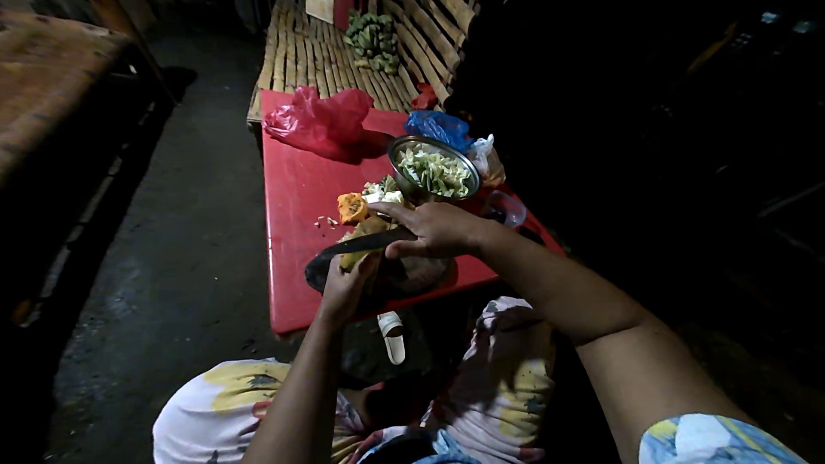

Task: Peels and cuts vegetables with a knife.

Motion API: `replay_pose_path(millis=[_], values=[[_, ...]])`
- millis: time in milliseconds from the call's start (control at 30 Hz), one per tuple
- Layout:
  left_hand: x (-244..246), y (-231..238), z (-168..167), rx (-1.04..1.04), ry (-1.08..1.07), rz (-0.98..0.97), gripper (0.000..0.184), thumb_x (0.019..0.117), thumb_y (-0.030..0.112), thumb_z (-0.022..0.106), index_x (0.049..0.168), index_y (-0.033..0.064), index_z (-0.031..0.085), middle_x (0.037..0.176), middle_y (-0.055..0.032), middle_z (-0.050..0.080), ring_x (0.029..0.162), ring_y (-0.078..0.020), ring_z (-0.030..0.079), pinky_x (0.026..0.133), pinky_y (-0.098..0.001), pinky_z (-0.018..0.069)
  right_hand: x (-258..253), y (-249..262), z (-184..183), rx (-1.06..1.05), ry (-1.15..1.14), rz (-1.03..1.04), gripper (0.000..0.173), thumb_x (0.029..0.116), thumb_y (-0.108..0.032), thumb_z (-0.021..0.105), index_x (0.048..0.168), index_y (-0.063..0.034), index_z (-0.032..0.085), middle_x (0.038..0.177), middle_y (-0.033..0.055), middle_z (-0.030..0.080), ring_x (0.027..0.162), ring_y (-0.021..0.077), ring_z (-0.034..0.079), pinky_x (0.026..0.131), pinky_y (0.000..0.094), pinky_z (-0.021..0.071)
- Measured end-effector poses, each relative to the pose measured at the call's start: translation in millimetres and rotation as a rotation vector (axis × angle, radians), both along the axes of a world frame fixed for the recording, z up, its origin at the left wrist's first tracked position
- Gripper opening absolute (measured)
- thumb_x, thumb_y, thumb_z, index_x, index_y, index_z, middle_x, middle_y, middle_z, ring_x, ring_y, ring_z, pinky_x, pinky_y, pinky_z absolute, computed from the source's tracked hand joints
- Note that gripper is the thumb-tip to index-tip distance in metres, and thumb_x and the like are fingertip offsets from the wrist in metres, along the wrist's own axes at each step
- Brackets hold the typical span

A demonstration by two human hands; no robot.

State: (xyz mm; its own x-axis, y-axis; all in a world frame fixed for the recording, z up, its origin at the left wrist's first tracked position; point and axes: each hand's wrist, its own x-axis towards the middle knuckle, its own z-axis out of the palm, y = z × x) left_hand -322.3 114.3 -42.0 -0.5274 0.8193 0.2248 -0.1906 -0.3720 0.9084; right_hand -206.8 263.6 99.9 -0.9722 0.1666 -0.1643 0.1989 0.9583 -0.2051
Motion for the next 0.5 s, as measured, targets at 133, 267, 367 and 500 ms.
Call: replay_pose_path(millis=[133, 267, 367, 500], values=[[4.3, -3.9, 5.5, -0.021, 0.016, 0.024, 0.012, 0.0918, 0.028, 0.069, 0.099, 0.0199, 0.064, 0.072, 0.0112, 0.066, 0.059, 0.0007, 0.061, 0.057, -0.0172, 0.0542, 0.1, -1.1, 1.0, 0.083, -0.044, 0.046, 0.084, 0.0968, -0.075, 0.042, 0.165, -0.03, 0.025, 0.1, 0.017, 0.072, 0.091, 0.0383, 0.069, 0.082, 0.0628, 0.0533], [4.8, -3.6, 6.6, -0.017, 0.033, 0.012, 0.017, 0.0895, 0.03, 0.075, 0.098, 0.0199, 0.065, 0.07, 0.0101, 0.066, 0.057, 0.0, 0.06, 0.054, -0.0173, 0.0534, -2.6, 1.6, 0.6, 0.118, -0.041, 0.055, 0.081, 0.0958, -0.077, 0.042, 0.161, -0.0309, 0.033, 0.093, 0.0149, 0.072, 0.087, 0.0376, 0.07, 0.079, 0.0628, 0.0534], [4.6, -3.0, 5.6, -0.028, 0.075, 0.023, 0.02, 0.0886, 0.032, 0.076, 0.099, 0.0194, 0.065, 0.07, 0.0102, 0.065, 0.056, -0.0004, 0.059, 0.054, -0.0181, 0.0531, -3.1, 3.3, -2.6, 0.15, 0.007, 0.079, 0.081, 0.0952, -0.076, 0.044, 0.159, -0.0261, 0.039, 0.093, 0.014, 0.072, 0.086, 0.0371, 0.07, 0.076, 0.0623, 0.0539], [2.3, -0.5, -0.7, 0.023, 0.115, 0.005, 0.029, 0.087, 0.041, 0.079, 0.1, 0.0187, 0.066, 0.068, 0.0086, 0.063, 0.054, -0.0015, 0.057, 0.052, -0.018, 0.0512, -2.2, 5.6, -11.1, 0.203, 0.109, 0.13, 0.083, 0.0941, -0.074, 0.049, 0.156, -0.0184, 0.045, 0.136, 0.0122, 0.064, 0.1, 0.0334, 0.07, 0.077, 0.0578, 0.0561]])
